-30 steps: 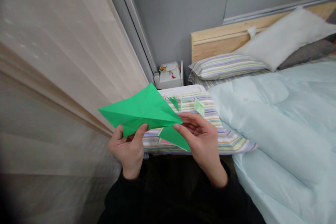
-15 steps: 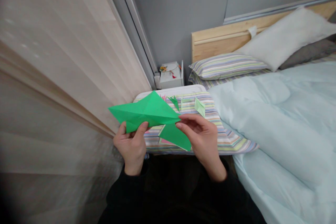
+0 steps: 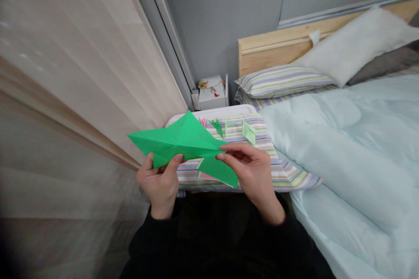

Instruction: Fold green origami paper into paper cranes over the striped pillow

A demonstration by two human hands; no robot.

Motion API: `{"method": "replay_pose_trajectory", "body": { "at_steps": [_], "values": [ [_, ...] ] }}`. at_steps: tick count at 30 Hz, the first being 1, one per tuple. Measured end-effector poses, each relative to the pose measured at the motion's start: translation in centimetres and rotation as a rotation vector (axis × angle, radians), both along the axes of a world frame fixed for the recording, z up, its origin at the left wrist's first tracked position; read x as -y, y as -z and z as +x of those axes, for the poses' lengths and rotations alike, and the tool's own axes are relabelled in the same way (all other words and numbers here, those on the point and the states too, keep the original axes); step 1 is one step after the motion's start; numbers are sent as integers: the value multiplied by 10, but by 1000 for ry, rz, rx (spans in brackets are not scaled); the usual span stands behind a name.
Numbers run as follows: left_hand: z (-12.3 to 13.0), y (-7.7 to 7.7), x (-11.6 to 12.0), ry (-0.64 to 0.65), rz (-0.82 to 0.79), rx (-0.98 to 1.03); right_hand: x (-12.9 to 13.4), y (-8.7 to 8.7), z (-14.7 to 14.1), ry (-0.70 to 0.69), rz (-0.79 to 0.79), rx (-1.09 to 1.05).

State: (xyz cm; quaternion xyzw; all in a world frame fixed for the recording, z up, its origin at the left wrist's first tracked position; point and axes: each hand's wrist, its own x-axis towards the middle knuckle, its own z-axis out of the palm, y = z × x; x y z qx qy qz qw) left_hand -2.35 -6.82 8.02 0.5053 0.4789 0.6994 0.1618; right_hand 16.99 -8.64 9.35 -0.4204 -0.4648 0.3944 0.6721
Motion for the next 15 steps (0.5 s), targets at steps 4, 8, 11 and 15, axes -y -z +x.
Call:
{"method": "replay_pose_trajectory", "body": {
  "at_steps": [4,8,11,15],
  "values": [
    [-6,-2,0,-18,2,-59,0,4,4,-33,-22,31],
    [-12,-1,-2,-38,16,-88,-5,9,7,-18,-25,-7],
    [-12,0,-3,-49,16,-71,-6,10,7,9,-11,-76],
    [-7,0,-3,-53,19,-70,-2,8,4,-74,8,-26]
  ]
}}
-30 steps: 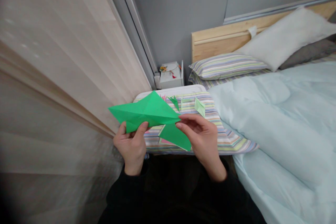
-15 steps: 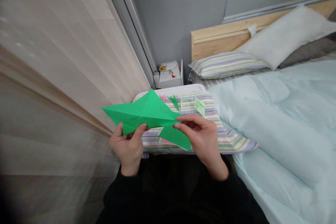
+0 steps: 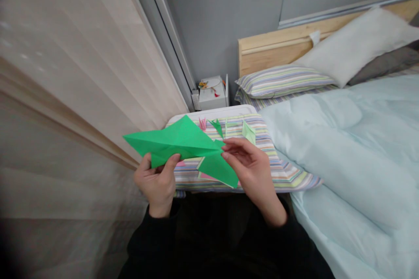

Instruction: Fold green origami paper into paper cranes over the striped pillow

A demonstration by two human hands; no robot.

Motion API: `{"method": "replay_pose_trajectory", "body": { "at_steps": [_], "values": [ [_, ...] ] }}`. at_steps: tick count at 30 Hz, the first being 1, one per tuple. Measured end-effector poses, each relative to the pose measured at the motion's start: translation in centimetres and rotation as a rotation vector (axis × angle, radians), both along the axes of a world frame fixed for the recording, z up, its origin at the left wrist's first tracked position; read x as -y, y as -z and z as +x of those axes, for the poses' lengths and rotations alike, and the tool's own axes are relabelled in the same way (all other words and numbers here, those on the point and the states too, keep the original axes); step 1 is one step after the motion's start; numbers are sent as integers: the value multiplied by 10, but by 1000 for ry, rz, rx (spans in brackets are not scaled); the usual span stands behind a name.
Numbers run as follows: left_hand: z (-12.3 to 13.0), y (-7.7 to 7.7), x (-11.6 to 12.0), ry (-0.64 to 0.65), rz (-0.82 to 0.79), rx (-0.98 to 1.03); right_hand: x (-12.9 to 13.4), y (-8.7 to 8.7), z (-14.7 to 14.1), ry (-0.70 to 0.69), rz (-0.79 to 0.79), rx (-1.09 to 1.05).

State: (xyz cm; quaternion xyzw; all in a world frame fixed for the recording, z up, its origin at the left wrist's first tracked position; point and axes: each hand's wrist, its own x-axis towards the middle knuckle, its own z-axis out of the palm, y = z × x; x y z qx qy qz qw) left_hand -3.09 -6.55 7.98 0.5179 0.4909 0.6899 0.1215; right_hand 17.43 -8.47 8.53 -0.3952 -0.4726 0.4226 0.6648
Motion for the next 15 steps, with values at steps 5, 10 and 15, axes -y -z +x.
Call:
{"method": "replay_pose_trajectory", "body": {
  "at_steps": [5,10,15],
  "values": [
    [0,0,2,2,35,-64,3,-3,-2,20,-34,86],
    [-9,2,4,-40,79,-206,-2,-3,1,49,-33,108],
    [-10,1,4,-44,101,-265,-4,-1,1,52,-73,0]
  ]
}}
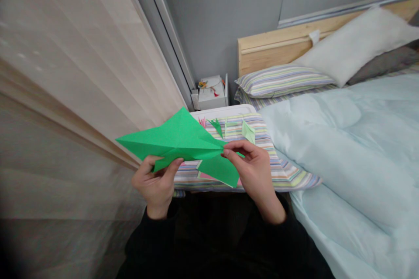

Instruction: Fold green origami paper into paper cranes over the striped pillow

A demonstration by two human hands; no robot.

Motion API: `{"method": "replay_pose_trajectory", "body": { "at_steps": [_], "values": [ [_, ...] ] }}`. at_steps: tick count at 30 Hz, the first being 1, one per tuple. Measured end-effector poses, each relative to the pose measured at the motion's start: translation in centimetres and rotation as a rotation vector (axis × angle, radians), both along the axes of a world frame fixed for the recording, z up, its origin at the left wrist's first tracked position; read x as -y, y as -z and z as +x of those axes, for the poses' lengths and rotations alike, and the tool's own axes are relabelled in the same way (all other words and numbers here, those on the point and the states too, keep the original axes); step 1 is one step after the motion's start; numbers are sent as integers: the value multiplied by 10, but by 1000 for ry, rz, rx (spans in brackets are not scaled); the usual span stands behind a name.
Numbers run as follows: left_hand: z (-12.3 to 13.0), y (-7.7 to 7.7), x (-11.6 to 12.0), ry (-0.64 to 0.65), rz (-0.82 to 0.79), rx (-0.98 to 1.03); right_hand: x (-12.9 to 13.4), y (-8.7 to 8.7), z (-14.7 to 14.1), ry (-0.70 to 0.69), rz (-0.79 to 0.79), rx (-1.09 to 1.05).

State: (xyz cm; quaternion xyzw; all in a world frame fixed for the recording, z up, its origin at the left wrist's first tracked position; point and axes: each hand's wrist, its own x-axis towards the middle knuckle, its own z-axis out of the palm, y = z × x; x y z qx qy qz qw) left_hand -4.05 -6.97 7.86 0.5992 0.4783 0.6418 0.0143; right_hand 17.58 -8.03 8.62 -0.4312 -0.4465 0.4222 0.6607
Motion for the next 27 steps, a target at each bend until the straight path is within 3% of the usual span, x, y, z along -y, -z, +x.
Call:
{"method": "replay_pose_trajectory", "body": {
  "at_steps": [3,8,18,27],
  "values": [
    [2,0,-1,-6,-28,72,1,1,-2,-33,18,-72],
    [4,0,-1,5,-63,132,4,-1,-5,-77,54,-21],
    [-5,2,-1,-4,-32,-27,0,5,1,-76,-28,-7],
    [-3,2,0,169,-15,-107,-11,14,3,-47,-75,-40]
  ]
}}
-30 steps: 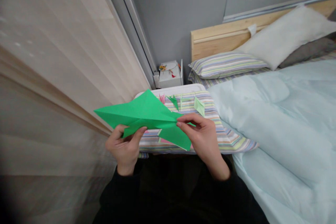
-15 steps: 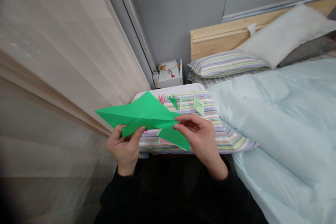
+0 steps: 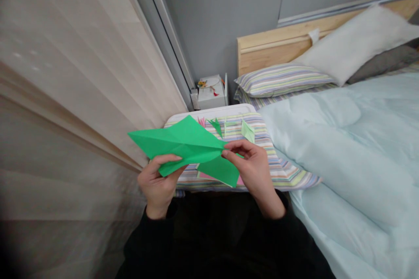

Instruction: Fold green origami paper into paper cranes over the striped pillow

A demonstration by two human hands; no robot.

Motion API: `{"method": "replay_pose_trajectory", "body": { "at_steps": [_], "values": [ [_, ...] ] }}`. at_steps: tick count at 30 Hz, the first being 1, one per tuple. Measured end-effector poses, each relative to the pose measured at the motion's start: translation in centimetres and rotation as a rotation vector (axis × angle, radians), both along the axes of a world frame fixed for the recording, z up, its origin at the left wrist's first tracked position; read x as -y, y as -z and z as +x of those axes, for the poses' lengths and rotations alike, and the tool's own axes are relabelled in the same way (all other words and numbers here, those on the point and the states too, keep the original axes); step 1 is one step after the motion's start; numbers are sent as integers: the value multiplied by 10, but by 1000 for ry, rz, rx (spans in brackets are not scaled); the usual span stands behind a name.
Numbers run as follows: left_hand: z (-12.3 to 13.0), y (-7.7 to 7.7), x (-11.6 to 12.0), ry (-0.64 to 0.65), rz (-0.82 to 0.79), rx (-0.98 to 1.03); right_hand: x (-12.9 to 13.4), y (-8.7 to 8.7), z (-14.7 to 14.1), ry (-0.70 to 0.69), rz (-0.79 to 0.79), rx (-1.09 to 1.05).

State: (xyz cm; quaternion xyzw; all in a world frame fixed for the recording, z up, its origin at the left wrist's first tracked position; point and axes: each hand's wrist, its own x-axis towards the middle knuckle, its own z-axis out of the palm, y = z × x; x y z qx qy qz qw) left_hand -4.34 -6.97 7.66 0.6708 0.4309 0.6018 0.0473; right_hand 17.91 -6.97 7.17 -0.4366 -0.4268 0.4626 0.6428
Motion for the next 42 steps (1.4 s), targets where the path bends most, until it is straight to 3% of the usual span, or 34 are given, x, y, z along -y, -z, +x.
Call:
{"method": "replay_pose_trajectory", "body": {
  "at_steps": [5,15,22,29,36,42],
  "values": [
    [-4,1,-2,18,15,-54,0,1,2,24,-32,-35],
    [-4,0,-1,-25,22,-63,-2,1,4,29,19,132],
    [-3,10,-3,-133,-127,160,-1,5,5,92,97,97],
    [1,9,-3,-110,-194,257,14,-6,-8,-174,99,-13],
    [-2,13,-2,-81,-154,250,13,-14,-8,-28,157,-74],
    [-2,2,0,-3,-68,86,14,-16,-6,20,157,-75]
  ]
}}
